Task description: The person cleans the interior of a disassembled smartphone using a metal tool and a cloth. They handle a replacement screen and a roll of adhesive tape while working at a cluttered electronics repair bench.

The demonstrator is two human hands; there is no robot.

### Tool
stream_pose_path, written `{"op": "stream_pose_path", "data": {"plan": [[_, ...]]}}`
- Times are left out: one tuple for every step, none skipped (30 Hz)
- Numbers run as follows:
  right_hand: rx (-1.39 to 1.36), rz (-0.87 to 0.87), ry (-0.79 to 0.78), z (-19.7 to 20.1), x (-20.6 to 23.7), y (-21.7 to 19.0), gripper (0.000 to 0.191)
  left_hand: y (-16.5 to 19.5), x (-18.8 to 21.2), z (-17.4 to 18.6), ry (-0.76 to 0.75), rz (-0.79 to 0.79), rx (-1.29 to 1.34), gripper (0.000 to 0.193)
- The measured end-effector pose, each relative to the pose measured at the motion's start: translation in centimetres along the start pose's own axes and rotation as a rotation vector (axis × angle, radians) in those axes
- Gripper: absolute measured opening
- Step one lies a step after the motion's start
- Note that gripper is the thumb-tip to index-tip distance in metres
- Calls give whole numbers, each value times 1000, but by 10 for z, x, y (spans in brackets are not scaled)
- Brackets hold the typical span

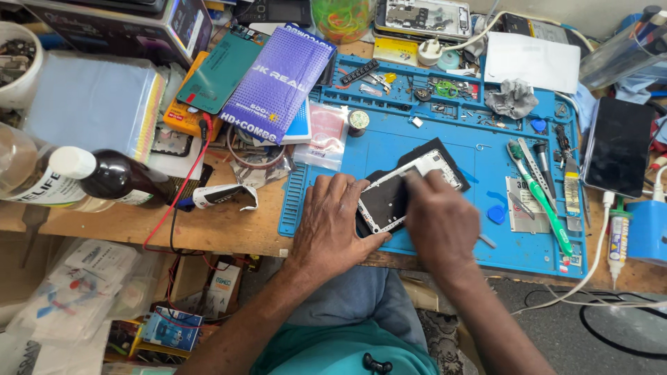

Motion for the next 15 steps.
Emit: {"op": "stream_pose_path", "data": {"plan": [[-1, 39, 2, 2, -1, -2, 24, 0, 0, 0, -2, 3, 4, 87], [-3, 78, 10, 3, -2, -5, 26, 0, 0, 0, -1, 2, 5, 88], [-6, 23, 2, 3, -3, 0, 23, 0, -1, 0, 2, 2, 4, 88], [-11, -33, -9, 3, -3, 4, 21, 0, -1, 0, -4, 0, 1, 88], [-15, -86, -24, 1, -3, 8, 18, 0, -1, 0, -9, 2, 1, 88], [3, -61, -24, 1, -3, 8, 19, 0, -2, -1, -10, 10, 5, 88], [21, -35, -24, 0, -3, 8, 20, -1, -2, -1, -9, 15, 5, 87], [38, -17, -22, -1, -2, 7, 22, -1, -2, -1, -12, 14, 3, 86], [14, -10, -27, -2, -3, 8, 20, 0, -2, -1, -17, 8, 0, 86], [-12, -2, -28, -2, -3, 8, 18, 0, -2, -1, -17, 11, 4, 86], [-39, 5, -30, -2, -4, 9, 16, 0, -2, -1, -19, 15, 8, 87], [-23, -33, -16, 0, -5, 12, 17, -1, -1, -1, -24, 18, 15, 88], [-4, -65, -4, 2, -6, 15, 17, 0, -2, -1, -22, 11, 8, 87], [17, -94, 9, 5, -7, 18, 17, 0, -1, -1, -16, 5, 3, 87], [14, -59, -4, 5, -9, 16, 19, 1, -2, -1, -11, -5, -2, 86]]}}
Point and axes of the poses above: each hand's wrist, its own x-axis away from the middle knuckle, its own z-axis out of the back of the hand, y = z × x, the point moved 6 cm from there along -x, towards the middle knuckle, and after that the axes turned 6 degrees about z, right-handed, at the moved point
